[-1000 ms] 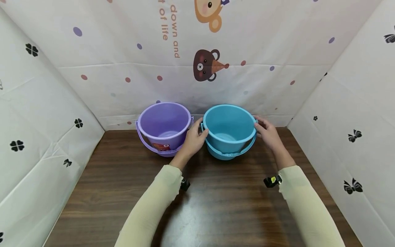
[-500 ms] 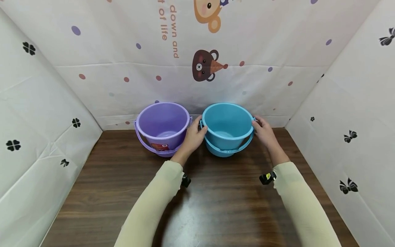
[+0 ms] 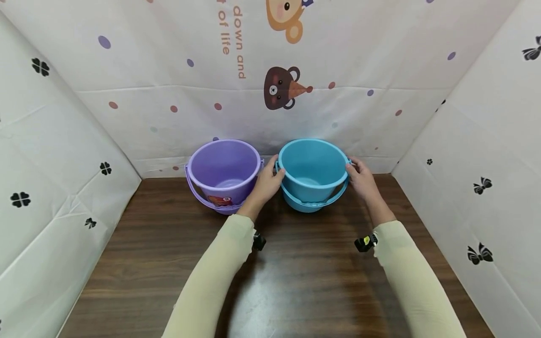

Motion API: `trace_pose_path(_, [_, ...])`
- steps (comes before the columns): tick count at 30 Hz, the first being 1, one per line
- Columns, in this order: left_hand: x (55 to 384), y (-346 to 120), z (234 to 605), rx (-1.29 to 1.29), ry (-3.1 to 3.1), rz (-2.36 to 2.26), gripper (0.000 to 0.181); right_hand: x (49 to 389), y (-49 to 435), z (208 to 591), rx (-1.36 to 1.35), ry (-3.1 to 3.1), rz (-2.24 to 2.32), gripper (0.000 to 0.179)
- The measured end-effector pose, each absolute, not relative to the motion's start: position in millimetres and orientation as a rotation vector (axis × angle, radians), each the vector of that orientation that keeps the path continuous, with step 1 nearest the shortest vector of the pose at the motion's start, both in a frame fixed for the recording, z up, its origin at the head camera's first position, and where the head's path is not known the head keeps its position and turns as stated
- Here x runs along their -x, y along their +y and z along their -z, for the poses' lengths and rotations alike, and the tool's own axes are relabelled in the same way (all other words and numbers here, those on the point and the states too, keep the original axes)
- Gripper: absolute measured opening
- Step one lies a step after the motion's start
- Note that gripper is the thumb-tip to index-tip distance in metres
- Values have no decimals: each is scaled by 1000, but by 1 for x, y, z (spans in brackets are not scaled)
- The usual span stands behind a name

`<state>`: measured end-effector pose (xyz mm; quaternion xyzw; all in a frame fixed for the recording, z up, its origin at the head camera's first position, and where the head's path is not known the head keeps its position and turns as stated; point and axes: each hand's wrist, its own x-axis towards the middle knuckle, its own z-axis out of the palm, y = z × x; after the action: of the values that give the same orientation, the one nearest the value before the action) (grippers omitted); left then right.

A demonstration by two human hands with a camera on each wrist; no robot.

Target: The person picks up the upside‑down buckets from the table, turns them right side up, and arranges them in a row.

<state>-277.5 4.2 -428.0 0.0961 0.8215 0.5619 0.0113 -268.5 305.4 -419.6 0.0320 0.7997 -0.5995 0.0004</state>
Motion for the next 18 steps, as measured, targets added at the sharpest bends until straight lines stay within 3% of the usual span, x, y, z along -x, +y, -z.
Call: trace_pose_path(18, [283,10,422,-250,2509,-1769,61,267,306,425,-79,2510,1912,61])
